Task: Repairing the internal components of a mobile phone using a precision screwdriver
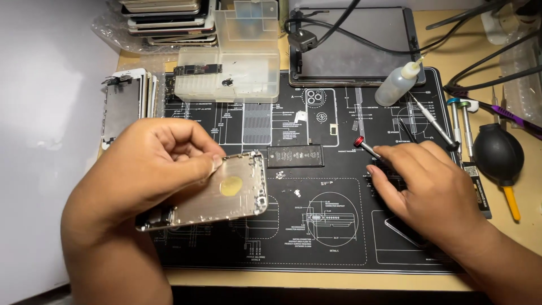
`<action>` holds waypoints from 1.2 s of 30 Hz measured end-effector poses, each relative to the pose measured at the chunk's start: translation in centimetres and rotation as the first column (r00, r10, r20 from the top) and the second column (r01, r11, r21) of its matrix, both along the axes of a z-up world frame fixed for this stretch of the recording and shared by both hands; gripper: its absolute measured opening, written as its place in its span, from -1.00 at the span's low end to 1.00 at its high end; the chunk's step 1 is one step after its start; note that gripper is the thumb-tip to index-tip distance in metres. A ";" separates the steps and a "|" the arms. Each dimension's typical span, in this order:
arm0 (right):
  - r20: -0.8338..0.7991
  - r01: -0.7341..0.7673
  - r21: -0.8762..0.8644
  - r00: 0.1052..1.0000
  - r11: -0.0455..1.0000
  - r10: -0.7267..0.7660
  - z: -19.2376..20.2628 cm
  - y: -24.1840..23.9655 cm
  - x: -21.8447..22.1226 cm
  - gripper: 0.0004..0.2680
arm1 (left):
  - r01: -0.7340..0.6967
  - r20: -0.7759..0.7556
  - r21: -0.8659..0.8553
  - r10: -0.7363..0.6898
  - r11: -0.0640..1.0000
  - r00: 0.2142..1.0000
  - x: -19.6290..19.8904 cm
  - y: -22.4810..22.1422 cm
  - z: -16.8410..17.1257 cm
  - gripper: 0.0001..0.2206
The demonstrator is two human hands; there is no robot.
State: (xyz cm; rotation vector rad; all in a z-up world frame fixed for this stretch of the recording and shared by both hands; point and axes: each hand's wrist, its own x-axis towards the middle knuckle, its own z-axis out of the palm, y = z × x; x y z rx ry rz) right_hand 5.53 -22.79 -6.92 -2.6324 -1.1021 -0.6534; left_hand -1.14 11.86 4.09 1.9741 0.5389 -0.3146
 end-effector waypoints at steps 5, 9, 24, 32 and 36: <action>0.055 0.032 -0.047 0.998 0.998 -0.029 -1.0 0.2 0.6 -0.79 | -0.040 0.040 -0.041 0.042 0.998 0.998 -0.2 0.9 -0.3 -0.91; 0.080 0.057 -0.055 0.995 0.997 -0.053 -1.4 0.3 0.8 -0.78 | -0.034 0.004 0.012 0.034 0.999 0.999 0.1 0.7 0.0 -0.90; -0.146 -0.343 0.051 0.927 0.938 0.346 2.2 5.1 -2.7 -0.84 | -0.070 0.021 0.143 0.068 0.987 0.997 0.5 0.9 0.0 -0.90; -0.521 -0.219 0.053 0.826 0.974 0.214 0.0 13.0 1.8 -0.86 | -0.049 0.053 0.083 0.045 0.995 0.998 0.6 1.3 -0.8 -0.89; -0.527 -0.229 -0.045 0.832 0.972 0.172 -1.3 15.4 3.1 -0.93 | -0.045 0.058 0.091 0.040 0.995 0.998 0.7 1.4 -1.0 -0.89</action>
